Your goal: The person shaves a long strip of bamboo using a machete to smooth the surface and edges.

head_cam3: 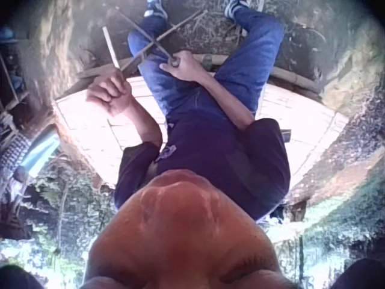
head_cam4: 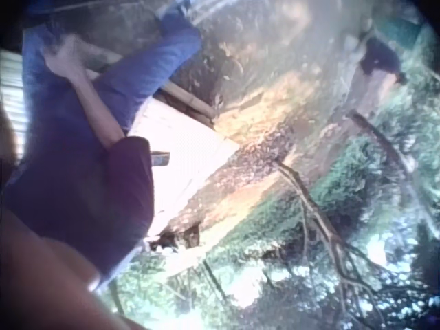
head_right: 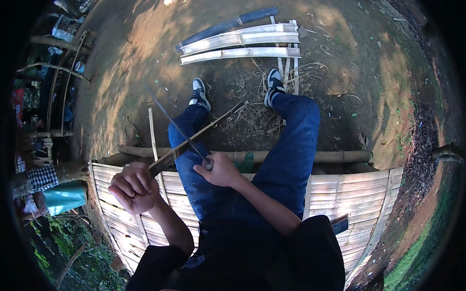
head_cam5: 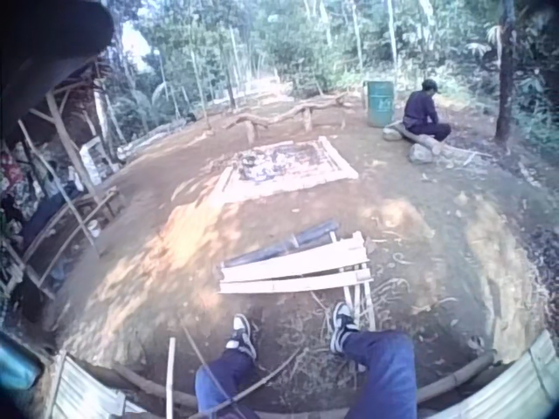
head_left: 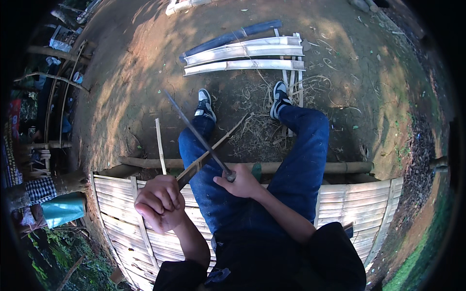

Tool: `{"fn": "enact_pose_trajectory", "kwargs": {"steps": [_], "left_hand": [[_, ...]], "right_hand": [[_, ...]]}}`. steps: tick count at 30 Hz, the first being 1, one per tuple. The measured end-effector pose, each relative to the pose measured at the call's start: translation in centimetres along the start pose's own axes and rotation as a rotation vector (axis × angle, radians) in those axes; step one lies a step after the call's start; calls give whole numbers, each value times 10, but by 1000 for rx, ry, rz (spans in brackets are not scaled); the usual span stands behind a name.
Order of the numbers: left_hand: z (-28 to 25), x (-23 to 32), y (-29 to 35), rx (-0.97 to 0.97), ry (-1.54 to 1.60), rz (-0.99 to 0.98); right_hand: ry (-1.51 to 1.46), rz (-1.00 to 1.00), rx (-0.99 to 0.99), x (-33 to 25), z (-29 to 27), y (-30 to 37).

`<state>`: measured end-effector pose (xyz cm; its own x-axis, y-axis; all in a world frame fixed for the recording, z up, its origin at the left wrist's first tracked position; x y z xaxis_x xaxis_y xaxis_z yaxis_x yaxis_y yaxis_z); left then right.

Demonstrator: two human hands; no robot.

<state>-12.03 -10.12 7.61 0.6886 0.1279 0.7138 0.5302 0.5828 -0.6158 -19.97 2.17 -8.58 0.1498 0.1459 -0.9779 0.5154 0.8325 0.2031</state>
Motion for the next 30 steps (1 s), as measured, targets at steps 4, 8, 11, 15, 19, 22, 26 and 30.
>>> {"fn": "enact_pose_trajectory", "kwargs": {"steps": [4, 8, 11, 15, 19, 22, 26, 30], "left_hand": [[-9, -3, -13, 35, 7, -15], [-33, 2, -17, 114, -14, -32], [-29, 9, -8, 9, -54, -36], [-9, 5, -2, 32, -129, 12], [-15, 6, -4, 87, -138, -7], [-23, 6, -9, 164, -166, -21], [-46, 12, -11, 208, -170, -37], [-41, 6, -12, 171, -154, -36]], "right_hand": [[93, -157, 104, 21, 13, -17], [-271, 562, 111, 103, -1, -31], [-259, 553, 111, 81, -12, -31], [-179, 263, 22, 42, 4, -23], [30, -140, 10, 25, 17, -31], [90, -94, 77, 76, 5, -43], [-221, 476, 12, 78, 2, -29], [-44, 142, -85, 43, 9, -28]]}}
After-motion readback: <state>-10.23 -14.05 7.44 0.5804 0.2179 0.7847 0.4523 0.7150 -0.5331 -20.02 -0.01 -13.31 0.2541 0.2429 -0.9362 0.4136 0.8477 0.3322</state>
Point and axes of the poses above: each hand's wrist, its own y-axis away from the middle knuckle, its own z-axis out of the palm, x = y × z, the point moved 2 cm from there along -y, towards the middle knuckle, and after that the axes turned 5 degrees about -y, right-handed, at the moved point
